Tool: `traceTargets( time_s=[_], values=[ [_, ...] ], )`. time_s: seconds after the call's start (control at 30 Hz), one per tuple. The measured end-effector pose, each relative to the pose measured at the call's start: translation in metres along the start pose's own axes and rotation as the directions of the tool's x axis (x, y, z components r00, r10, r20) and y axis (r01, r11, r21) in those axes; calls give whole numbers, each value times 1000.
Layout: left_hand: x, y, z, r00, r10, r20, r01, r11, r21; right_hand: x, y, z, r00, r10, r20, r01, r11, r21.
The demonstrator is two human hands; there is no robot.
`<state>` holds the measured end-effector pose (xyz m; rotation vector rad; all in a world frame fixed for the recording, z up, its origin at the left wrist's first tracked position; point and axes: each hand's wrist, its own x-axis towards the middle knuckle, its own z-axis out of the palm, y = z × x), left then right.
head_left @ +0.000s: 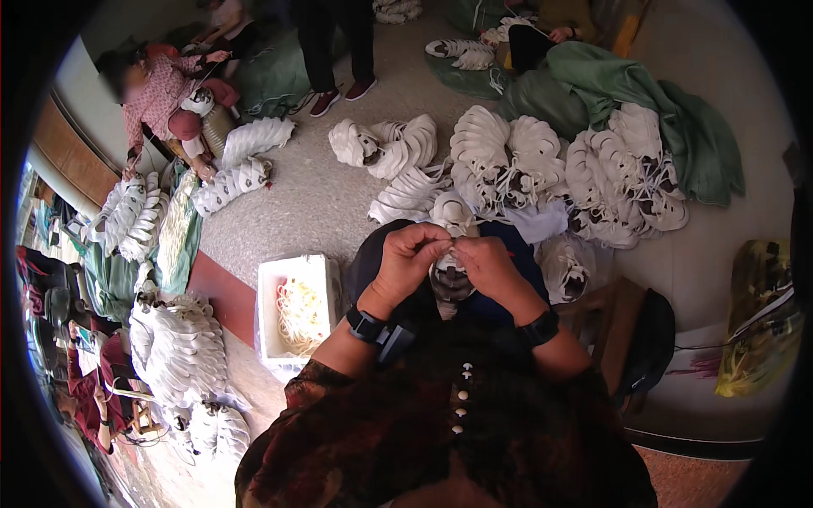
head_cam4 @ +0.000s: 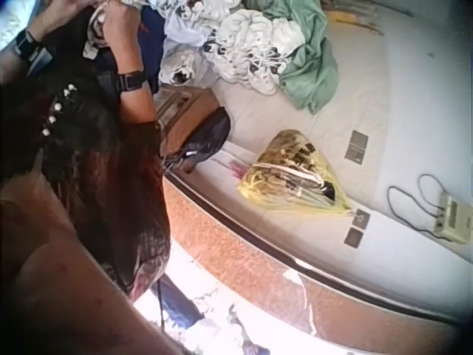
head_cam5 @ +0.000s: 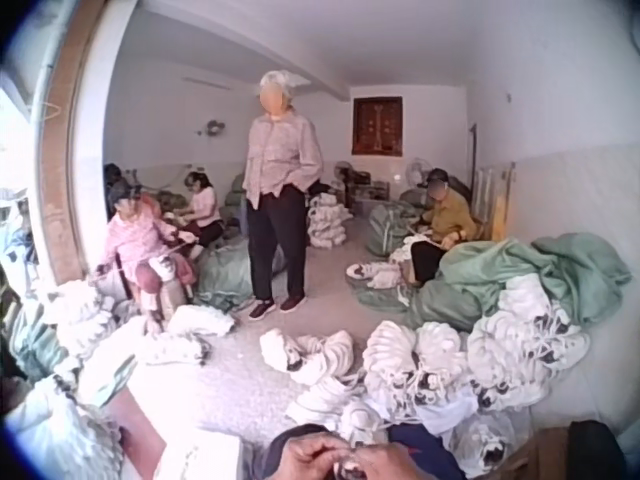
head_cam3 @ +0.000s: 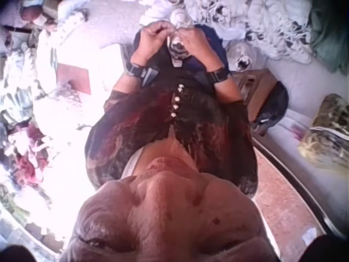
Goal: Lacing white sneakers in a shoe manufacturing workshop.
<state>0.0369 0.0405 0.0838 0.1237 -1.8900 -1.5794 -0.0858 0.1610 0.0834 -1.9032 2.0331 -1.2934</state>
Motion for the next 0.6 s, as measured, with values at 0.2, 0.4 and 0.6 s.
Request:
traceTargets(
  time_s=[0.2, 0.4, 0.6],
  values=[
    [-2, -51, 12, 890, 72, 450, -372, 684, 627, 26, 28, -20, 908, 411, -77, -312, 789, 529],
    [-9, -76, 6, 883, 49, 466, -357, 714, 602, 90, -127, -124, 899, -87, -430, 315, 811, 494],
    [-12, -76, 8, 879, -6, 477, -318, 737, 597, 45, -119, -215, 505, -596, -624, -47, 703, -710]
  ],
)
